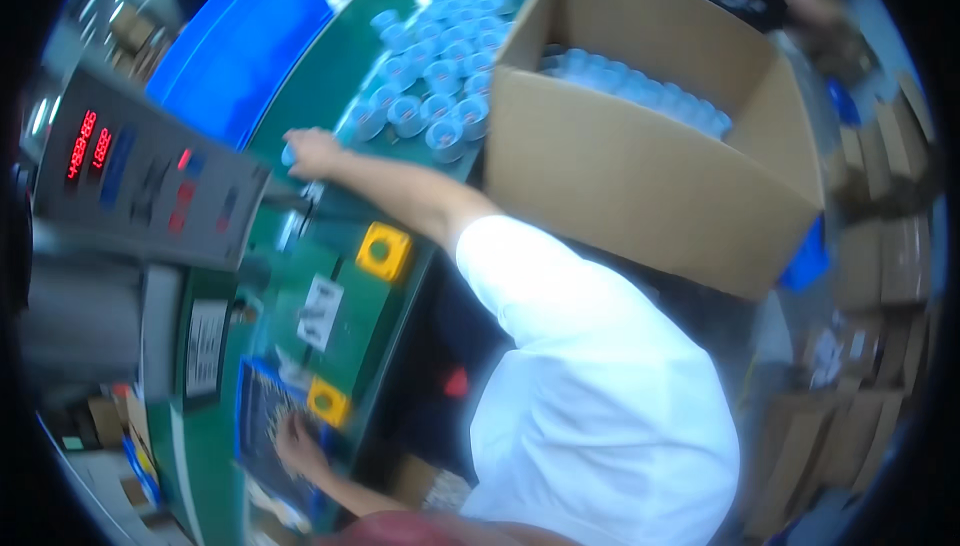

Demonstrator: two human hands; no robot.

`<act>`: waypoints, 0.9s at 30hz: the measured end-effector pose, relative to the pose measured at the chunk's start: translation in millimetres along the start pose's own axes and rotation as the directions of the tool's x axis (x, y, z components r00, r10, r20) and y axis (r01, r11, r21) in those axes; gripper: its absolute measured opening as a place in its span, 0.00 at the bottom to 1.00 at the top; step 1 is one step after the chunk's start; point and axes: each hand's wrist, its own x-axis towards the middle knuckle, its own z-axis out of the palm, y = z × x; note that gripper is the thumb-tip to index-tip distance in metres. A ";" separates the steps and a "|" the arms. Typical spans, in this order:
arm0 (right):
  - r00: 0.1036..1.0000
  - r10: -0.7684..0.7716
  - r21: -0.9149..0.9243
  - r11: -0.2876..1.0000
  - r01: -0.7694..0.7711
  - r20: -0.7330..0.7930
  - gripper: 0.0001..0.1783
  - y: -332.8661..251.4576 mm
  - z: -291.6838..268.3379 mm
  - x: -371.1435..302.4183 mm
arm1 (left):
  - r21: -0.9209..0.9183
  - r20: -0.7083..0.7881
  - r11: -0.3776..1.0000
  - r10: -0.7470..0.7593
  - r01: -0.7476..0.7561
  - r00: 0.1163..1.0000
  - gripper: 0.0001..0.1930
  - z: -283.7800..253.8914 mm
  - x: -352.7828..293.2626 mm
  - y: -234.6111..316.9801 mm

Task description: Placing small electronic components into an assembly fixture and operating the machine buttons.

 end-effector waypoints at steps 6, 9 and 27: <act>0.961 -0.038 0.472 0.866 0.168 -0.273 0.23 -16.3 -130.8 -129.1 | 0.134 -0.018 0.987 -0.086 0.088 0.996 0.14 -5.2 1.5 3.2; 0.906 0.077 0.297 0.953 0.055 -0.416 0.15 8.7 -160.7 -182.2 | 0.116 -0.106 0.986 -0.111 0.123 0.988 0.17 5.6 9.3 13.6; 0.997 -0.052 0.497 0.865 0.071 -0.051 0.13 67.4 -105.5 -223.8 | 0.429 -0.128 0.873 -0.195 0.232 0.972 0.22 -6.5 30.1 4.5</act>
